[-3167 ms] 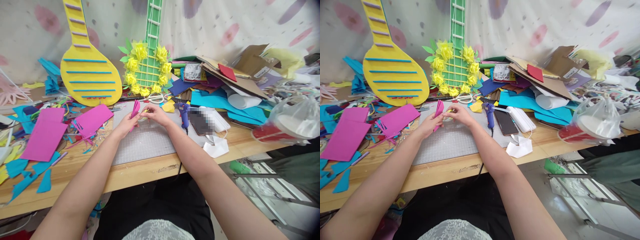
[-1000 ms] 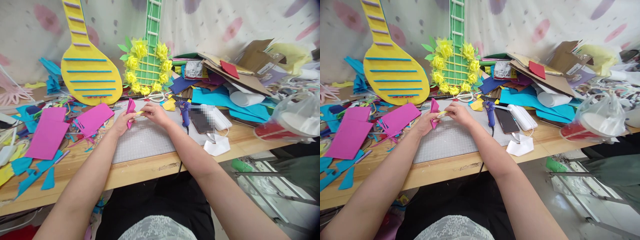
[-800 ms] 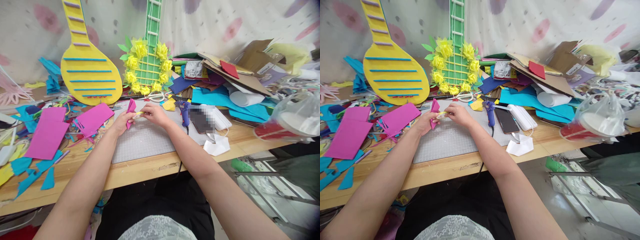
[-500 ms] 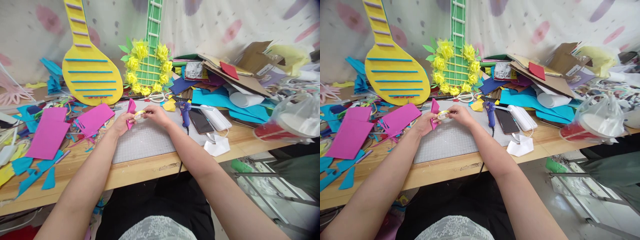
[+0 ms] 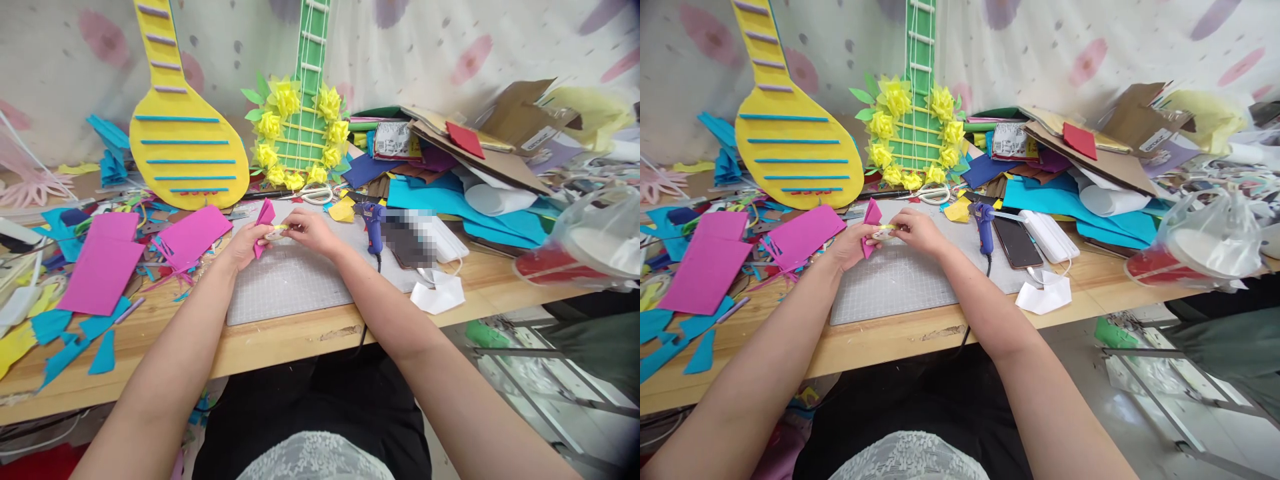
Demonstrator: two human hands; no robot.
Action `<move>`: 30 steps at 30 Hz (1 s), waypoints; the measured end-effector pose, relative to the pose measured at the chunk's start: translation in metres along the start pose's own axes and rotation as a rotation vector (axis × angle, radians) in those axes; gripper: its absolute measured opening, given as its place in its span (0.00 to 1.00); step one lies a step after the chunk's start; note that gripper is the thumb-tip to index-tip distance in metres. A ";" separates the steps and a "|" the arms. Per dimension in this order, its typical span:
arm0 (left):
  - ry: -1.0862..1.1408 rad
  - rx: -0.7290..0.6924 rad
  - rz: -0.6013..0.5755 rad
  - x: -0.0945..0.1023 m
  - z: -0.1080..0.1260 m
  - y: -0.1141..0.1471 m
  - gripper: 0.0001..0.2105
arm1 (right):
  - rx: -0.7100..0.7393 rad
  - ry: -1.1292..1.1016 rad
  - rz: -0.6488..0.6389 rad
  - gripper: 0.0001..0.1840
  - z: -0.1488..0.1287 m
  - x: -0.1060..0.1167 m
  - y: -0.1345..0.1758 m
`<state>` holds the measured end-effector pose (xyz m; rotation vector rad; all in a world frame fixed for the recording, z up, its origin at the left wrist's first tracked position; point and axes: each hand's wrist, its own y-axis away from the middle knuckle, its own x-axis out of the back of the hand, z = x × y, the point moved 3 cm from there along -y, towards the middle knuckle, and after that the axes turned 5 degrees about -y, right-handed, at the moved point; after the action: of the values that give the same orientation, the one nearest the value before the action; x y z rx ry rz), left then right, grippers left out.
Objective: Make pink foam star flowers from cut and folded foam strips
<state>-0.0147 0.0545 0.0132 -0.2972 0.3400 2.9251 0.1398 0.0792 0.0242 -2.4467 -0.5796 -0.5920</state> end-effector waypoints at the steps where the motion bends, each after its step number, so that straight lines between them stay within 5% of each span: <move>1: 0.021 0.004 -0.018 -0.001 0.001 0.000 0.05 | -0.038 -0.080 0.008 0.07 0.003 -0.001 -0.001; 5: 0.100 0.004 -0.076 -0.004 0.003 0.003 0.03 | -0.170 -0.397 -0.002 0.14 0.017 -0.008 -0.002; 8: 0.093 -0.010 -0.079 -0.005 0.003 0.003 0.02 | -0.188 -0.439 -0.005 0.14 0.021 -0.010 -0.002; 19: 0.015 -0.057 -0.046 0.002 0.000 -0.001 0.06 | 0.139 0.183 0.050 0.10 -0.002 0.002 0.001; 30: -0.018 -0.107 0.062 -0.002 0.002 0.000 0.10 | 0.094 0.302 0.002 0.12 -0.011 0.000 0.003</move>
<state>-0.0130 0.0547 0.0160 -0.2808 0.1937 3.0104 0.1384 0.0703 0.0313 -2.2135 -0.4696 -0.8922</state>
